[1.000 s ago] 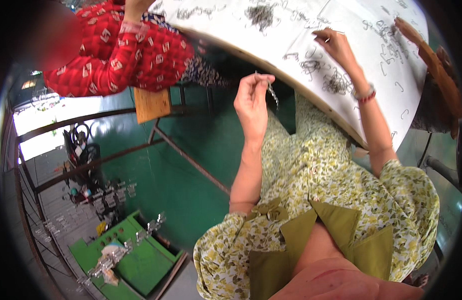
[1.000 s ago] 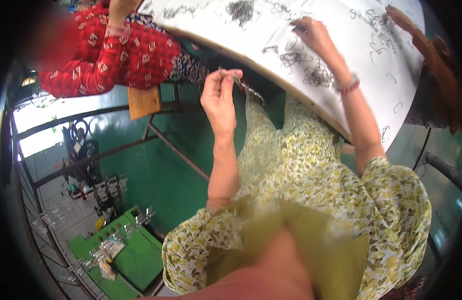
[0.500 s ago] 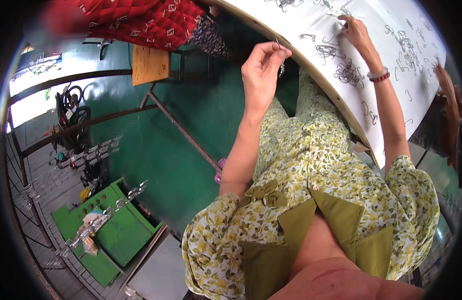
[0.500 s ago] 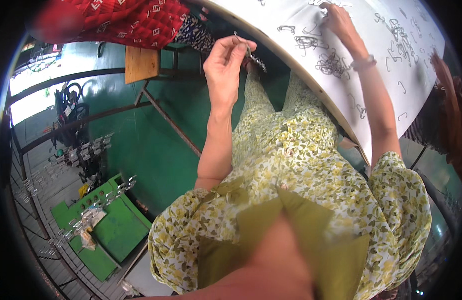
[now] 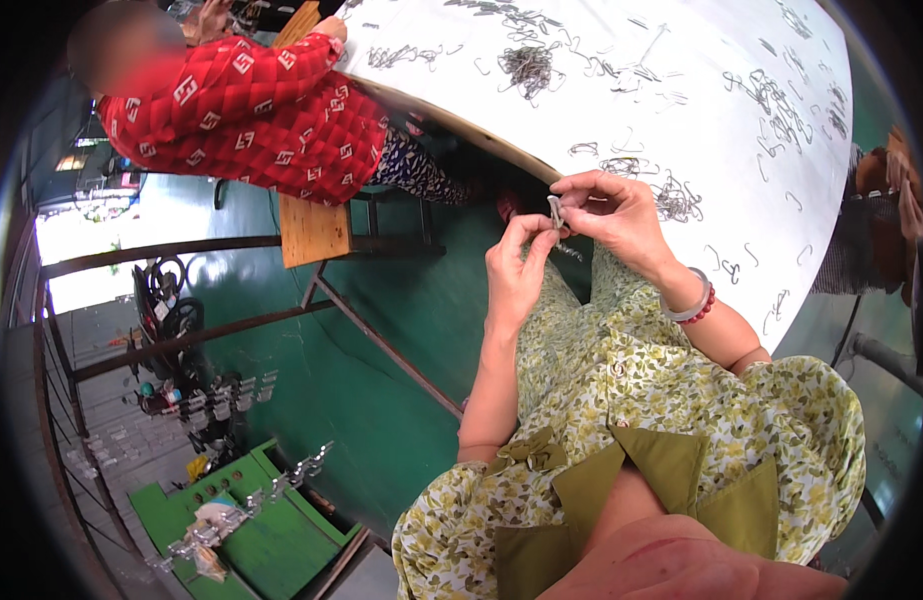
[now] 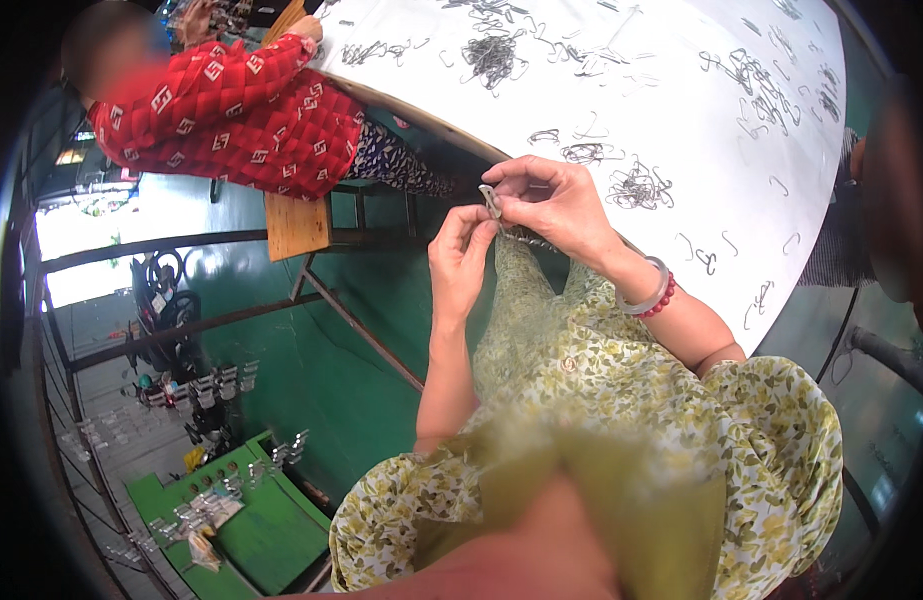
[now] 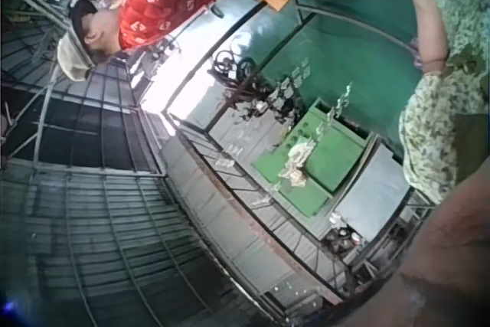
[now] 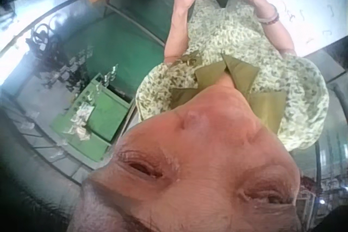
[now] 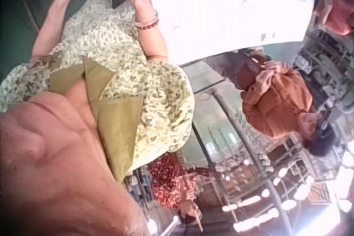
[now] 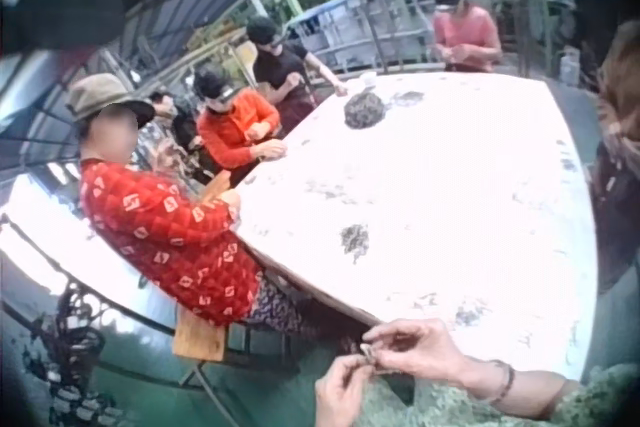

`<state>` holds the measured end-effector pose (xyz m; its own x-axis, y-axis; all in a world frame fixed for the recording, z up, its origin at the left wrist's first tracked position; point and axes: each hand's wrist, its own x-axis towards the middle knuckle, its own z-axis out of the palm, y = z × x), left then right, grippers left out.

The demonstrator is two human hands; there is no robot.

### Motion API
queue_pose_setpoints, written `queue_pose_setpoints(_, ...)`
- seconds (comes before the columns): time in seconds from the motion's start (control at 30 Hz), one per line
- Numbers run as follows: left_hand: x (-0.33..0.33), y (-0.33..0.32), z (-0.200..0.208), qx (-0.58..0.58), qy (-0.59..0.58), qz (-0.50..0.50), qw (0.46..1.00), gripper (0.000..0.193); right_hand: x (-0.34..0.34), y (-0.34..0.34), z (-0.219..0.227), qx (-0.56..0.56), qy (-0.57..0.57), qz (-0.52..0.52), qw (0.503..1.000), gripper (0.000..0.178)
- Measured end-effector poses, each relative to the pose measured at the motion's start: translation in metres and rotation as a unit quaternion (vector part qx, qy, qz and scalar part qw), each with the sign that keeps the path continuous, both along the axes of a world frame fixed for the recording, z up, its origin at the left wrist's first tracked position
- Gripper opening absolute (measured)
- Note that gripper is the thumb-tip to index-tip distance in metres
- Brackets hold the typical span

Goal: The person sits at a table and repeatedly picks up small metal paperclips, linking them together by hand to form chains. They place the finished chains onto a white sheet on the table. Other people are working alongside them on the same task.

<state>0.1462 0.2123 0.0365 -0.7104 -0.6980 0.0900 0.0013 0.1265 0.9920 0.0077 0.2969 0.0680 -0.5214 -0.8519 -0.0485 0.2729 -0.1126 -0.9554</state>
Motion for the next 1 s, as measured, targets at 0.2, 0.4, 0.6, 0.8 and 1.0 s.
queue_pose_setpoints(0.2,0.005,0.010,0.004,0.028,-0.055,-0.023,0.998,0.010,0.000,0.006,-0.010,0.049,-0.006,0.025,0.998,0.023)
queue_pose_setpoints(0.4,0.024,0.015,-0.008,0.025,-0.099,-0.024,0.994,0.013,0.009,0.014,-0.013,0.021,-0.033,0.017,0.999,0.021)
queue_pose_setpoints(0.6,-0.006,0.001,-0.005,0.041,0.008,0.072,0.997,0.024,0.017,0.025,-0.022,-0.009,-0.072,0.012,0.997,0.020)
queue_pose_setpoints(0.8,-0.146,-0.039,-0.002,-0.253,-0.076,-0.066,0.962,0.013,0.026,0.030,-0.018,-0.022,-0.056,0.043,0.997,0.021)
queue_pose_setpoints(1.0,-0.258,-0.060,-0.117,-0.421,-0.082,-0.157,0.889,0.014,0.023,0.035,-0.021,0.012,-0.030,0.013,0.999,0.021)
